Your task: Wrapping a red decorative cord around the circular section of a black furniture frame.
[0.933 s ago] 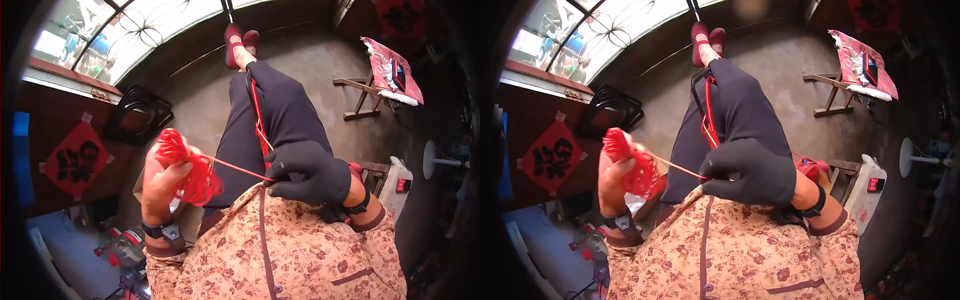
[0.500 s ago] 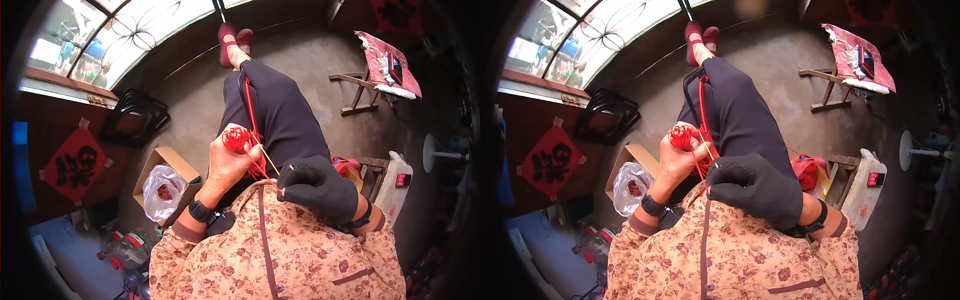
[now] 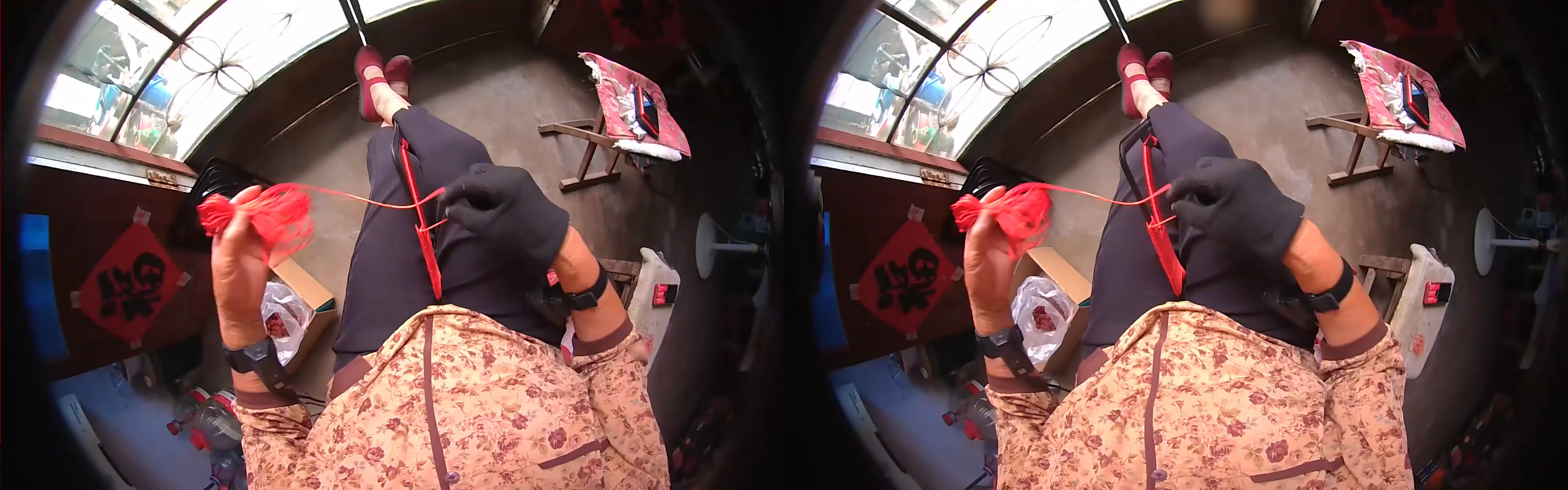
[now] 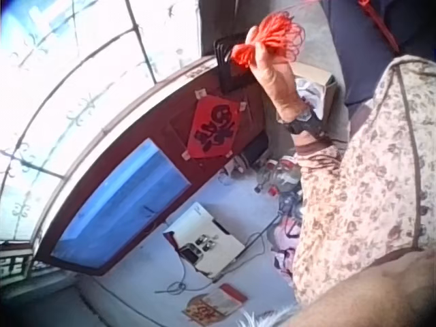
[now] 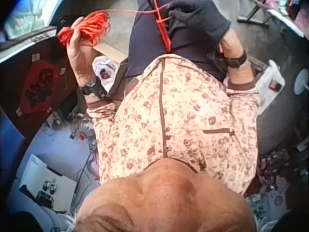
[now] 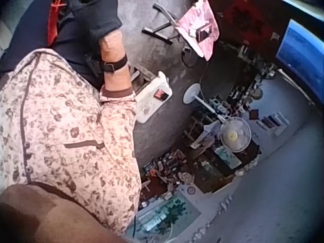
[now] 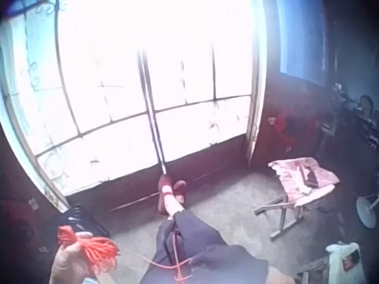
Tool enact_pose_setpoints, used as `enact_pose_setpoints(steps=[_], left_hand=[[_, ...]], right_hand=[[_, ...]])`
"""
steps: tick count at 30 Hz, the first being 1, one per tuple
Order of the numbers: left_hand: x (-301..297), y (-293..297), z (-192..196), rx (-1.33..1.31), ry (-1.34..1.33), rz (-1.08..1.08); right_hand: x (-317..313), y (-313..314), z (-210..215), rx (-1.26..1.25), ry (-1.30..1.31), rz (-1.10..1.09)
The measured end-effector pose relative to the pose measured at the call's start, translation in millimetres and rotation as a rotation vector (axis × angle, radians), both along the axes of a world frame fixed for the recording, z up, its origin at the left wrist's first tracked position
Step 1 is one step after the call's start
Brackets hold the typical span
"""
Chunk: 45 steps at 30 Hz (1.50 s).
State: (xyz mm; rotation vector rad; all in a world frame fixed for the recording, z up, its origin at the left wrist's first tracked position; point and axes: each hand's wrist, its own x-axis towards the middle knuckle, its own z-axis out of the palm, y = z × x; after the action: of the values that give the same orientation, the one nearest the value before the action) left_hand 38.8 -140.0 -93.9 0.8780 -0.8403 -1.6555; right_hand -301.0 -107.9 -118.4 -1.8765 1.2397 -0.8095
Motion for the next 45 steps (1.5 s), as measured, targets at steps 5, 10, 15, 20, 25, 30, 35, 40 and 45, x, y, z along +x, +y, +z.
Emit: enact_pose_setpoints(steps=[5, 10, 15, 20, 25, 30, 35, 40, 45], left_hand=[[-61.4, -11.8, -39.6, -0.42, -1.071, -0.132], [-107.8, 2.7, -61.2, -0.751, -1.464, -0.219], [-94.0, 1.2, -35.1, -0.7, -1.063, 0.105], [-73.1, 28.4, -22.1, 0.065, 0.115, -0.708], [-109.7, 56.6, -24.7, 0.119, 0.395, -0.819], [-110.1, 54.9, -36.5, 0.305, 0.419, -0.915], [-130.0, 53.9, -33.7, 0.241, 0.578, -0.921], [-98.6, 41.5, -12.2, 0.228, 1.015, -0.48], [-43.2, 69.4, -8.0, 0.342, 0.748, -0.413]], right_hand=[[31.9, -26.4, -31.7, -0.226, 0.108, -0.146], [45.3, -31.0, -39.6, 0.064, -0.128, -0.144], [4.0, -21.0, -27.3, 0.263, -1.01, -0.291], [-10.3, 30.7, 41.6, 0.053, -1.305, -0.343], [-7.7, 89.2, 87.6, 0.563, -0.913, -0.079], [1.1, 110.3, 81.6, 0.149, -0.893, -0.586], [-54.0, 100.2, 111.9, 0.386, -1.263, 0.556], [-75.5, 84.1, 100.3, 0.403, -1.237, 1.158], [-47.9, 97.6, 28.3, 0.504, -0.979, -0.332]])
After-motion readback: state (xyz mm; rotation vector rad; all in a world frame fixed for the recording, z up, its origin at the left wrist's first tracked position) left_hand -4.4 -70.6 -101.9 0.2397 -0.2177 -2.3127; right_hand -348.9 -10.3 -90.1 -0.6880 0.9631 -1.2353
